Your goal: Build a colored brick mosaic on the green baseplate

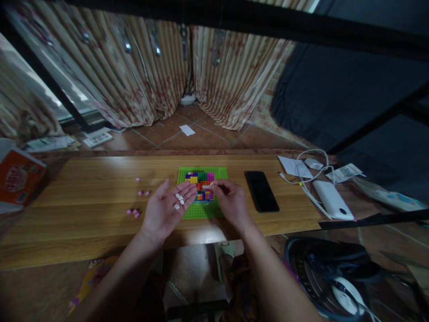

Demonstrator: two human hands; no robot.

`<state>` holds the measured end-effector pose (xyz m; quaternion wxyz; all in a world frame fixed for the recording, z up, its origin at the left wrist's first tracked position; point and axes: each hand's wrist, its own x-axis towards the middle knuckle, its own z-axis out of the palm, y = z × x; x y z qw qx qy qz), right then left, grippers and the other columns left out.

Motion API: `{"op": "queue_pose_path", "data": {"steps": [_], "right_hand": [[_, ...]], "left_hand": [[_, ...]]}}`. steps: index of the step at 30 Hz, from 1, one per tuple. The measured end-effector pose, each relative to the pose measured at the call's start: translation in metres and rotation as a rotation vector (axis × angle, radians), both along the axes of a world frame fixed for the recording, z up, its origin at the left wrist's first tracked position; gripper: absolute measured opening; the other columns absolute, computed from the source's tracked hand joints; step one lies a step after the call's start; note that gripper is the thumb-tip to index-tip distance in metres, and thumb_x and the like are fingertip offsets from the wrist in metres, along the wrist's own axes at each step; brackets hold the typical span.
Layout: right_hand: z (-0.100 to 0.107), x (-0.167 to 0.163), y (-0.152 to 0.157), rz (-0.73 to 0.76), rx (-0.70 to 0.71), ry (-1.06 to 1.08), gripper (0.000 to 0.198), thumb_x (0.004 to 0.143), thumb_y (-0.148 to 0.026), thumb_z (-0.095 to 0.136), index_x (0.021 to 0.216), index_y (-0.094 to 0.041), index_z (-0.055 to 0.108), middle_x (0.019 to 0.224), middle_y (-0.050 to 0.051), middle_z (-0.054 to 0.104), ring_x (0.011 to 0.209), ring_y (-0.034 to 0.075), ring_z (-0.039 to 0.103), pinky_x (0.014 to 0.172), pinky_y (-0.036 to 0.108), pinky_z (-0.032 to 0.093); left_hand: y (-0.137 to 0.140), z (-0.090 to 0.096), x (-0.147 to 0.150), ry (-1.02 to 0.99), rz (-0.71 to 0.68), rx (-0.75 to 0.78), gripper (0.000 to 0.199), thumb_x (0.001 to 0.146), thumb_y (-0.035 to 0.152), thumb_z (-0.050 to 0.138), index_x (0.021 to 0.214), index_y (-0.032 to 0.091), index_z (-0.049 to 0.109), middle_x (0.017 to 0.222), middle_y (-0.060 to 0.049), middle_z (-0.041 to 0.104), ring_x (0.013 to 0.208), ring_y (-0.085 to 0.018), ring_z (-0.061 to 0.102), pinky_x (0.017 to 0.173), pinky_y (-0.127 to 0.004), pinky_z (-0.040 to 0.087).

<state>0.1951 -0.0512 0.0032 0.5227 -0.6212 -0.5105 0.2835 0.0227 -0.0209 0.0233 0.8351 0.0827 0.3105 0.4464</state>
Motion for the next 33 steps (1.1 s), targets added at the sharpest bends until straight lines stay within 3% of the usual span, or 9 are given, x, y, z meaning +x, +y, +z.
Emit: {"op": "queue_pose_path", "data": {"steps": [4, 9, 19, 25, 33], "right_hand": [[-0.009, 0.015, 0.007, -0.058, -0.077, 0.055, 0.021, 0.075, -0.037, 0.068, 0.075, -0.017, 0.070, 0.062, 0.000, 0.065, 0.056, 0.013, 0.055, 0.057, 0.026, 0.043], [-0.023, 0.013, 0.013, -0.062, -0.087, 0.195, 0.020, 0.065, -0.036, 0.074, 0.075, -0.019, 0.074, 0.077, 0.003, 0.073, 0.072, 0.016, 0.063, 0.072, 0.030, 0.047], [-0.032, 0.015, 0.016, -0.153, -0.208, 0.487, 0.031, 0.047, -0.038, 0.086, 0.069, -0.020, 0.073, 0.070, 0.001, 0.070, 0.060, 0.012, 0.057, 0.055, 0.024, 0.043], [-0.029, 0.016, 0.015, -0.151, -0.220, 0.386, 0.033, 0.052, -0.044, 0.083, 0.069, -0.017, 0.072, 0.068, 0.003, 0.069, 0.056, 0.011, 0.054, 0.052, 0.024, 0.041], [-0.025, 0.015, 0.013, -0.079, -0.114, -0.034, 0.025, 0.073, -0.040, 0.069, 0.081, -0.017, 0.073, 0.080, 0.006, 0.074, 0.075, 0.020, 0.067, 0.071, 0.032, 0.049]], "left_hand": [[0.003, 0.003, -0.006, 0.052, 0.077, 0.003, 0.033, 0.088, 0.037, 0.053, 0.083, 0.008, 0.068, 0.083, -0.012, 0.069, 0.084, -0.017, 0.066, 0.084, -0.028, 0.053], [0.005, 0.005, -0.008, 0.060, 0.103, -0.006, 0.031, 0.088, 0.035, 0.052, 0.081, 0.009, 0.068, 0.080, -0.010, 0.068, 0.079, -0.016, 0.066, 0.079, -0.025, 0.054], [0.006, 0.009, -0.011, 0.050, 0.111, -0.005, 0.032, 0.089, 0.034, 0.051, 0.080, 0.009, 0.068, 0.079, -0.010, 0.068, 0.079, -0.015, 0.065, 0.081, -0.026, 0.054], [0.006, 0.007, -0.012, 0.049, 0.104, 0.009, 0.029, 0.087, 0.035, 0.054, 0.081, 0.010, 0.068, 0.080, -0.009, 0.068, 0.078, -0.015, 0.064, 0.084, -0.029, 0.054], [0.006, 0.007, -0.012, 0.053, 0.104, 0.002, 0.028, 0.087, 0.035, 0.055, 0.080, 0.011, 0.068, 0.079, -0.008, 0.068, 0.078, -0.015, 0.065, 0.080, -0.027, 0.054]]}}
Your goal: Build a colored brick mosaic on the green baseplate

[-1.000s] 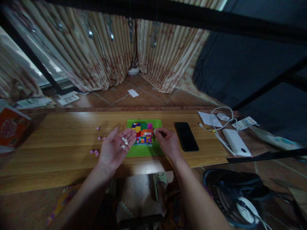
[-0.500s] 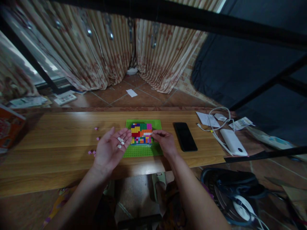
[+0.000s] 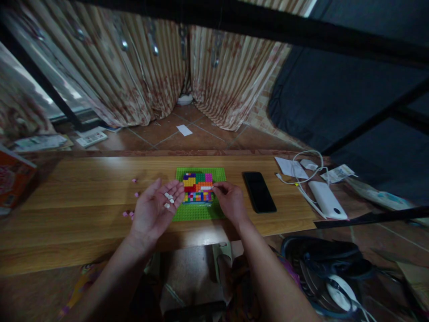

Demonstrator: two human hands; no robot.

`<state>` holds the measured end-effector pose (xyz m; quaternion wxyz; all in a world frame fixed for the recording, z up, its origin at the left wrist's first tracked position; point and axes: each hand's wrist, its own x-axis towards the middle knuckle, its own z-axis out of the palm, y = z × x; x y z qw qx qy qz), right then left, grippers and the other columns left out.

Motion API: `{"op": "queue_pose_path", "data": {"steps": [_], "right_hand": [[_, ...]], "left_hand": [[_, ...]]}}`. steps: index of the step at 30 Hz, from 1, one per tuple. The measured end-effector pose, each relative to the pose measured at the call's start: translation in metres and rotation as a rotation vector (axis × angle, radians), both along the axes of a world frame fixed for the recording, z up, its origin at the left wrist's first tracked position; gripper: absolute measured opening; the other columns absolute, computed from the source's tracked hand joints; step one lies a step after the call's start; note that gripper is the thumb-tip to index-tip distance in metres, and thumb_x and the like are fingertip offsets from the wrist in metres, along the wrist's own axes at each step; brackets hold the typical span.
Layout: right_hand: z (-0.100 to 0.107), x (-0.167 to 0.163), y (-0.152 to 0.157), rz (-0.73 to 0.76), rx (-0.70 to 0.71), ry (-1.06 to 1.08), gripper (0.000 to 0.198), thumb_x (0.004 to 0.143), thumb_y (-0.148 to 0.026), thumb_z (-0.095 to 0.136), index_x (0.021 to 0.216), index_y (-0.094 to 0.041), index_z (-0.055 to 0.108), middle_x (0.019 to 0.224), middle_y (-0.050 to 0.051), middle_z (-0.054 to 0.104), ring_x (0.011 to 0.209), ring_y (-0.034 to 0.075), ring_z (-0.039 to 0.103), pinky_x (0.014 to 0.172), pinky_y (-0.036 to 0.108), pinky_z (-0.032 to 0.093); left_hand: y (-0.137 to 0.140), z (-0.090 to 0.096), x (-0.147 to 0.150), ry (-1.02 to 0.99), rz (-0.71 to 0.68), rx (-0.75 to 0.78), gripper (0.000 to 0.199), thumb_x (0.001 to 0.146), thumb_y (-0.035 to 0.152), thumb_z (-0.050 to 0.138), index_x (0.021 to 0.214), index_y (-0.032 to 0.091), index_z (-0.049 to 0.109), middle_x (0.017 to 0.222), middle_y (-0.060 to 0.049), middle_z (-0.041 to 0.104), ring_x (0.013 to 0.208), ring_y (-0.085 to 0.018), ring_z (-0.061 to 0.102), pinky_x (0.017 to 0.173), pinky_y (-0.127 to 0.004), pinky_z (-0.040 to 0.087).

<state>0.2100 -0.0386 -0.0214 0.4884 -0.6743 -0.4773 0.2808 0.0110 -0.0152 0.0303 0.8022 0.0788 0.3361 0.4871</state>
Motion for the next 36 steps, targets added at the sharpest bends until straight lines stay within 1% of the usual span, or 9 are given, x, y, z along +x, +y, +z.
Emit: {"op": "queue_pose_path", "data": {"steps": [4, 7, 11, 13, 18, 23, 27, 33, 36], "right_hand": [[0.001, 0.000, -0.004, 0.016, 0.003, -0.173, 0.023, 0.080, -0.037, 0.062, 0.084, -0.017, 0.073, 0.082, 0.007, 0.074, 0.076, 0.021, 0.067, 0.071, 0.032, 0.049], [0.001, -0.001, -0.005, 0.003, 0.022, -0.187, 0.023, 0.080, -0.037, 0.063, 0.083, -0.018, 0.074, 0.081, 0.006, 0.074, 0.074, 0.020, 0.066, 0.070, 0.032, 0.048], [-0.002, -0.003, -0.002, -0.052, 0.041, 0.009, 0.024, 0.072, -0.041, 0.070, 0.078, -0.017, 0.074, 0.079, 0.006, 0.074, 0.074, 0.020, 0.065, 0.071, 0.032, 0.049], [-0.003, -0.003, 0.000, -0.078, 0.030, 0.112, 0.025, 0.067, -0.040, 0.073, 0.076, -0.017, 0.074, 0.077, 0.006, 0.074, 0.072, 0.019, 0.064, 0.068, 0.031, 0.049], [-0.005, -0.002, 0.003, -0.132, -0.073, 0.343, 0.029, 0.054, -0.041, 0.080, 0.069, -0.018, 0.073, 0.070, 0.004, 0.071, 0.056, 0.013, 0.056, 0.049, 0.024, 0.040], [-0.003, -0.002, 0.007, -0.136, -0.167, 0.561, 0.032, 0.042, -0.036, 0.086, 0.062, -0.017, 0.070, 0.058, 0.001, 0.065, 0.047, 0.008, 0.049, 0.043, 0.020, 0.037], [0.000, -0.003, 0.010, -0.148, -0.204, 0.625, 0.031, 0.040, -0.032, 0.086, 0.061, -0.017, 0.069, 0.055, -0.001, 0.062, 0.046, 0.007, 0.048, 0.041, 0.019, 0.037], [0.000, -0.003, 0.012, -0.129, -0.216, 0.578, 0.033, 0.040, -0.035, 0.086, 0.062, -0.017, 0.069, 0.054, -0.001, 0.061, 0.045, 0.008, 0.047, 0.040, 0.020, 0.038], [-0.001, -0.006, 0.011, -0.140, -0.185, 0.542, 0.032, 0.043, -0.037, 0.085, 0.062, -0.017, 0.068, 0.053, -0.002, 0.060, 0.045, 0.008, 0.046, 0.040, 0.021, 0.037]], "left_hand": [[0.000, -0.001, 0.000, -0.012, 0.012, 0.001, 0.030, 0.087, 0.034, 0.053, 0.079, 0.010, 0.068, 0.078, -0.009, 0.067, 0.079, -0.015, 0.065, 0.079, -0.026, 0.053], [0.000, -0.001, 0.000, -0.006, 0.018, 0.003, 0.030, 0.087, 0.034, 0.053, 0.079, 0.009, 0.068, 0.078, -0.009, 0.067, 0.080, -0.015, 0.065, 0.079, -0.026, 0.053], [0.000, -0.001, 0.000, -0.006, 0.008, 0.018, 0.027, 0.086, 0.034, 0.056, 0.079, 0.011, 0.068, 0.078, -0.008, 0.067, 0.079, -0.015, 0.064, 0.078, -0.026, 0.053], [0.000, -0.001, 0.000, -0.011, 0.007, 0.018, 0.028, 0.086, 0.034, 0.055, 0.079, 0.011, 0.068, 0.078, -0.008, 0.067, 0.079, -0.015, 0.065, 0.078, -0.026, 0.053], [0.000, -0.001, 0.000, -0.004, 0.011, 0.017, 0.027, 0.086, 0.034, 0.056, 0.079, 0.011, 0.068, 0.078, -0.008, 0.067, 0.078, -0.015, 0.065, 0.078, -0.026, 0.053], [0.000, -0.002, 0.000, 0.001, -0.006, 0.021, 0.027, 0.085, 0.035, 0.056, 0.080, 0.012, 0.068, 0.078, -0.008, 0.068, 0.078, -0.014, 0.065, 0.077, -0.025, 0.053], [0.000, -0.004, 0.001, 0.007, -0.022, 0.018, 0.029, 0.086, 0.035, 0.055, 0.080, 0.010, 0.068, 0.079, -0.009, 0.068, 0.078, -0.015, 0.065, 0.077, -0.025, 0.053], [-0.006, -0.009, 0.008, 0.007, -0.086, 0.034, 0.027, 0.083, 0.036, 0.059, 0.083, 0.010, 0.069, 0.088, -0.012, 0.070, 0.087, -0.018, 0.066, 0.084, -0.030, 0.053], [-0.010, -0.011, 0.011, 0.004, -0.118, 0.031, 0.029, 0.082, 0.037, 0.060, 0.085, 0.010, 0.069, 0.094, -0.014, 0.071, 0.093, -0.020, 0.066, 0.088, -0.032, 0.052]]}}
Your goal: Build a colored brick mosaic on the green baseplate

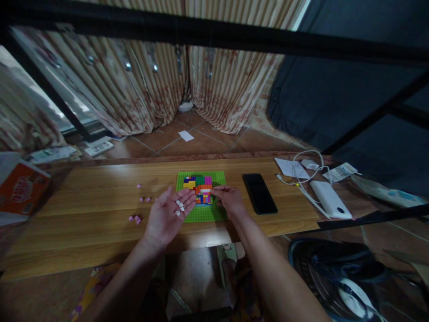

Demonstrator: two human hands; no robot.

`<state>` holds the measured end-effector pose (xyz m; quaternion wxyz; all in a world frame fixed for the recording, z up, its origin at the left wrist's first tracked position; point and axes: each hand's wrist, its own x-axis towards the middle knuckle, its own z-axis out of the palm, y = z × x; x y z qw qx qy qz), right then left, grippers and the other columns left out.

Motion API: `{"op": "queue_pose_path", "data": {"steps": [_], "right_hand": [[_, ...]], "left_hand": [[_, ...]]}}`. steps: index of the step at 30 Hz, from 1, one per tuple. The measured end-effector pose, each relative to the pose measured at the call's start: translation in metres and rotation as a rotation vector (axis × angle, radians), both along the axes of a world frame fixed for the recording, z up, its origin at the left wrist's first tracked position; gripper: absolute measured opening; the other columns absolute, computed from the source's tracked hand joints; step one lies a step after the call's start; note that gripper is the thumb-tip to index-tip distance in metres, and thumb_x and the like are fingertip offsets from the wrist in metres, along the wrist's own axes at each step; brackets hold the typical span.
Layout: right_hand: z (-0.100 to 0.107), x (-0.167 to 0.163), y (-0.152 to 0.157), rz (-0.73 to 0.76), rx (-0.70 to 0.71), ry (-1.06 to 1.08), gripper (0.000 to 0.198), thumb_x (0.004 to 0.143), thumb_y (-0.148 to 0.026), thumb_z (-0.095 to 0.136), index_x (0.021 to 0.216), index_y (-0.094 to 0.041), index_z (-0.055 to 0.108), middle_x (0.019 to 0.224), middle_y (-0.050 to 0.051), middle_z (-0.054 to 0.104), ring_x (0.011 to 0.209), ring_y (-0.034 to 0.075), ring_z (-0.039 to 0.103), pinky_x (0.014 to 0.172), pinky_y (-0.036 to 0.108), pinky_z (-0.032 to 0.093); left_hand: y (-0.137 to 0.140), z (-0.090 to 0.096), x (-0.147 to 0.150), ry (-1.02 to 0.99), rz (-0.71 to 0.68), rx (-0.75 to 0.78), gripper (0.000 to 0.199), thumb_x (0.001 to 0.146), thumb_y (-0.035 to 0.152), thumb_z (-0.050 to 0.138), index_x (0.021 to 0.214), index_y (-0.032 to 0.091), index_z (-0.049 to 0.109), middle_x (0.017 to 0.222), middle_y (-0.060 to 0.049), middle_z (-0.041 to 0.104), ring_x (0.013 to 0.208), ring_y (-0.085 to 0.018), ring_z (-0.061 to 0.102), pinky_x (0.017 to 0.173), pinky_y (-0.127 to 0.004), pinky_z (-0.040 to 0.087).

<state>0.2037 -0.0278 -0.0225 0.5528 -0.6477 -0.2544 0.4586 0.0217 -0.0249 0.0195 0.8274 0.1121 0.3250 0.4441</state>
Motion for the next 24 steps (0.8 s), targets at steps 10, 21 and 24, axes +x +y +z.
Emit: {"op": "queue_pose_path", "data": {"steps": [10, 21, 24], "right_hand": [[0.036, -0.035, -0.034, 0.394, 0.393, -0.488, 0.013, 0.081, -0.031, 0.065, 0.086, -0.022, 0.072, 0.086, 0.003, 0.072, 0.081, 0.017, 0.064, 0.076, 0.030, 0.048], [0.030, -0.055, -0.038, 0.520, 0.442, -0.761, 0.012, 0.087, -0.016, 0.058, 0.084, -0.023, 0.068, 0.088, 0.001, 0.067, 0.086, 0.016, 0.063, 0.078, 0.029, 0.047], [0.029, -0.056, -0.039, 0.568, 0.477, -0.818, 0.013, 0.088, -0.015, 0.056, 0.090, -0.022, 0.067, 0.094, 0.003, 0.066, 0.091, 0.017, 0.062, 0.081, 0.030, 0.048]], "left_hand": [[-0.005, 0.003, 0.003, -0.155, -0.032, -0.033, 0.047, 0.088, 0.052, 0.048, 0.094, 0.010, 0.067, 0.108, -0.016, 0.067, 0.107, -0.023, 0.062, 0.091, -0.032, 0.047], [-0.007, 0.003, 0.002, -0.194, 0.007, -0.015, 0.048, 0.087, 0.054, 0.049, 0.093, 0.010, 0.068, 0.105, -0.015, 0.067, 0.114, -0.025, 0.058, 0.103, -0.035, 0.039], [-0.007, 0.003, 0.000, -0.187, 0.033, -0.029, 0.050, 0.088, 0.053, 0.047, 0.094, 0.008, 0.067, 0.104, -0.016, 0.067, 0.113, -0.026, 0.058, 0.103, -0.034, 0.039]]}}
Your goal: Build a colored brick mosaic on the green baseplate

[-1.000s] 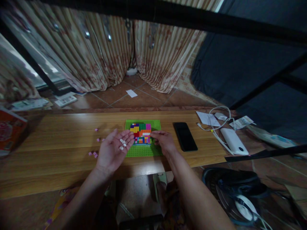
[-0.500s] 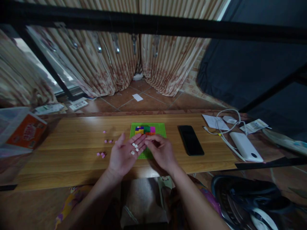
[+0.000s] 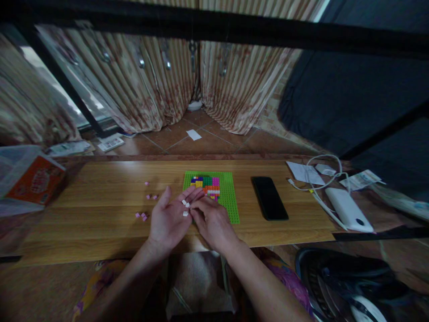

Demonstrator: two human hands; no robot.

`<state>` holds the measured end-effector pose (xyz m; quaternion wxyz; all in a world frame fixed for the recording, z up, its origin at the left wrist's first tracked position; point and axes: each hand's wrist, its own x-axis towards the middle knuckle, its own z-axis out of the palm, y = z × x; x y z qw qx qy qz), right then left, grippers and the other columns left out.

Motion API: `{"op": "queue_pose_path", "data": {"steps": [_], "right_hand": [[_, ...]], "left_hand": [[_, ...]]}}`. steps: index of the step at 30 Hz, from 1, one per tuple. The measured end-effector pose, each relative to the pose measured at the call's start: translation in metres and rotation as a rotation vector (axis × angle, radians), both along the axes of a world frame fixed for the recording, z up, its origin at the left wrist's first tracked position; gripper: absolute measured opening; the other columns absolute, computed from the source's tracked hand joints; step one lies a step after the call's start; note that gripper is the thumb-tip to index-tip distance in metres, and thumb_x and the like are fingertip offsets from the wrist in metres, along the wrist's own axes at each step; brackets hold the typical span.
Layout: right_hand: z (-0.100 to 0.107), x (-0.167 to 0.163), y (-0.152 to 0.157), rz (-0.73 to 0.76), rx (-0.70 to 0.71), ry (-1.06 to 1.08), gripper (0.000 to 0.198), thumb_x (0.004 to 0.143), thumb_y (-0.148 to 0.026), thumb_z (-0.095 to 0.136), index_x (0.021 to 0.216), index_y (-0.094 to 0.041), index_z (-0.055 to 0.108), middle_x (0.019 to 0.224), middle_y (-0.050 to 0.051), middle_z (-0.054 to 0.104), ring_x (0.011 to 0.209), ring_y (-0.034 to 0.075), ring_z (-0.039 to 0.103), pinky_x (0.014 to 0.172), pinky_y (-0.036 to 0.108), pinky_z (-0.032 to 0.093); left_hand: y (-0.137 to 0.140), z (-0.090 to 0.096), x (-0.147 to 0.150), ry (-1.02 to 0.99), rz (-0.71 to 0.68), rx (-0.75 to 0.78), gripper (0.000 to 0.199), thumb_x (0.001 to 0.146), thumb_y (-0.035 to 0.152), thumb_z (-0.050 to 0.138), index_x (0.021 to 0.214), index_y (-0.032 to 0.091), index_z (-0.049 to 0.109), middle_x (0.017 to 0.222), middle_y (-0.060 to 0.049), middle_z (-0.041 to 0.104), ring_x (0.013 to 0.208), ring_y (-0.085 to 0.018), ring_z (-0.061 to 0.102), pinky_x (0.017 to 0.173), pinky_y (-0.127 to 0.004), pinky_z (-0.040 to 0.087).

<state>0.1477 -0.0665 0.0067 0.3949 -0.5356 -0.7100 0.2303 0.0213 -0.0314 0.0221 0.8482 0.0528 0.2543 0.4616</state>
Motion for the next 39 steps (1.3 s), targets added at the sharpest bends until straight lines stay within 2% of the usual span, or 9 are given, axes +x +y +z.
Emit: {"op": "queue_pose_path", "data": {"steps": [8, 13, 17, 20, 24, 27, 30, 35, 39], "right_hand": [[-0.002, -0.007, -0.002, 0.030, -0.054, 0.024, 0.011, 0.088, -0.015, 0.057, 0.089, -0.024, 0.064, 0.094, 0.002, 0.064, 0.091, 0.017, 0.061, 0.081, 0.030, 0.048], [0.000, -0.011, -0.007, 0.053, -0.045, 0.002, 0.014, 0.093, -0.020, 0.049, 0.092, -0.021, 0.063, 0.091, 0.004, 0.066, 0.087, 0.017, 0.061, 0.078, 0.031, 0.048], [-0.007, 0.006, -0.001, -0.117, -0.139, 0.233, 0.014, 0.090, -0.031, 0.054, 0.093, -0.021, 0.064, 0.085, 0.002, 0.068, 0.075, 0.015, 0.064, 0.070, 0.028, 0.051], [-0.013, 0.027, 0.007, -0.278, -0.196, 0.401, 0.019, 0.085, -0.035, 0.061, 0.093, -0.020, 0.068, 0.090, 0.005, 0.071, 0.077, 0.018, 0.066, 0.071, 0.031, 0.053], [-0.015, 0.040, 0.015, -0.301, -0.111, 0.190, 0.019, 0.086, -0.028, 0.056, 0.093, -0.020, 0.072, 0.091, 0.006, 0.071, 0.084, 0.020, 0.067, 0.077, 0.034, 0.052], [-0.013, 0.034, 0.019, -0.259, -0.011, -0.019, 0.023, 0.088, -0.022, 0.050, 0.093, -0.021, 0.073, 0.094, 0.007, 0.071, 0.088, 0.020, 0.066, 0.081, 0.034, 0.051], [-0.012, 0.027, 0.024, -0.271, 0.020, -0.134, 0.022, 0.087, -0.020, 0.050, 0.094, -0.020, 0.071, 0.094, 0.008, 0.072, 0.088, 0.021, 0.066, 0.081, 0.036, 0.050], [-0.014, 0.025, 0.029, -0.321, -0.005, -0.238, 0.014, 0.085, -0.021, 0.056, 0.085, -0.019, 0.069, 0.086, 0.006, 0.072, 0.079, 0.021, 0.066, 0.073, 0.033, 0.048], [-0.013, 0.023, 0.030, -0.331, -0.010, -0.229, 0.014, 0.086, -0.022, 0.057, 0.079, -0.020, 0.068, 0.080, 0.003, 0.071, 0.073, 0.019, 0.066, 0.068, 0.030, 0.045]], "left_hand": [[-0.006, 0.003, -0.009, -0.004, -0.002, -0.017, 0.050, 0.089, 0.052, 0.046, 0.097, 0.007, 0.068, 0.110, -0.016, 0.066, 0.111, -0.024, 0.059, 0.098, -0.031, 0.044], [-0.008, 0.004, -0.018, 0.080, -0.004, -0.069, 0.047, 0.091, 0.048, 0.045, 0.093, 0.008, 0.069, 0.104, -0.016, 0.068, 0.103, -0.023, 0.063, 0.089, -0.029, 0.049], [-0.005, -0.001, -0.025, 0.210, 0.072, -0.139, 0.036, 0.091, 0.037, 0.048, 0.081, 0.010, 0.069, 0.088, -0.012, 0.069, 0.088, -0.019, 0.066, 0.085, -0.028, 0.051], [-0.002, -0.002, -0.029, 0.244, 0.097, -0.108, 0.032, 0.090, 0.032, 0.050, 0.078, 0.009, 0.069, 0.084, -0.010, 0.069, 0.082, -0.017, 0.066, 0.083, -0.028, 0.052], [-0.001, -0.002, -0.031, 0.240, 0.094, -0.090, 0.030, 0.089, 0.030, 0.051, 0.077, 0.009, 0.069, 0.081, -0.009, 0.068, 0.079, -0.016, 0.066, 0.081, -0.027, 0.053], [-0.001, -0.002, -0.030, 0.232, 0.080, -0.093, 0.029, 0.088, 0.030, 0.053, 0.077, 0.009, 0.070, 0.080, -0.009, 0.068, 0.079, -0.016, 0.066, 0.081, -0.027, 0.053], [-0.002, -0.001, -0.029, 0.228, 0.074, -0.098, 0.030, 0.089, 0.031, 0.052, 0.076, 0.009, 0.070, 0.081, -0.010, 0.068, 0.078, -0.016, 0.065, 0.080, -0.027, 0.053], [-0.002, 0.000, -0.032, 0.234, 0.090, -0.105, 0.030, 0.089, 0.030, 0.052, 0.076, 0.009, 0.069, 0.081, -0.010, 0.068, 0.077, -0.016, 0.065, 0.079, -0.027, 0.053], [-0.001, 0.000, -0.033, 0.242, 0.101, -0.097, 0.029, 0.088, 0.029, 0.052, 0.076, 0.010, 0.069, 0.080, -0.010, 0.068, 0.077, -0.015, 0.065, 0.077, -0.026, 0.053]]}}
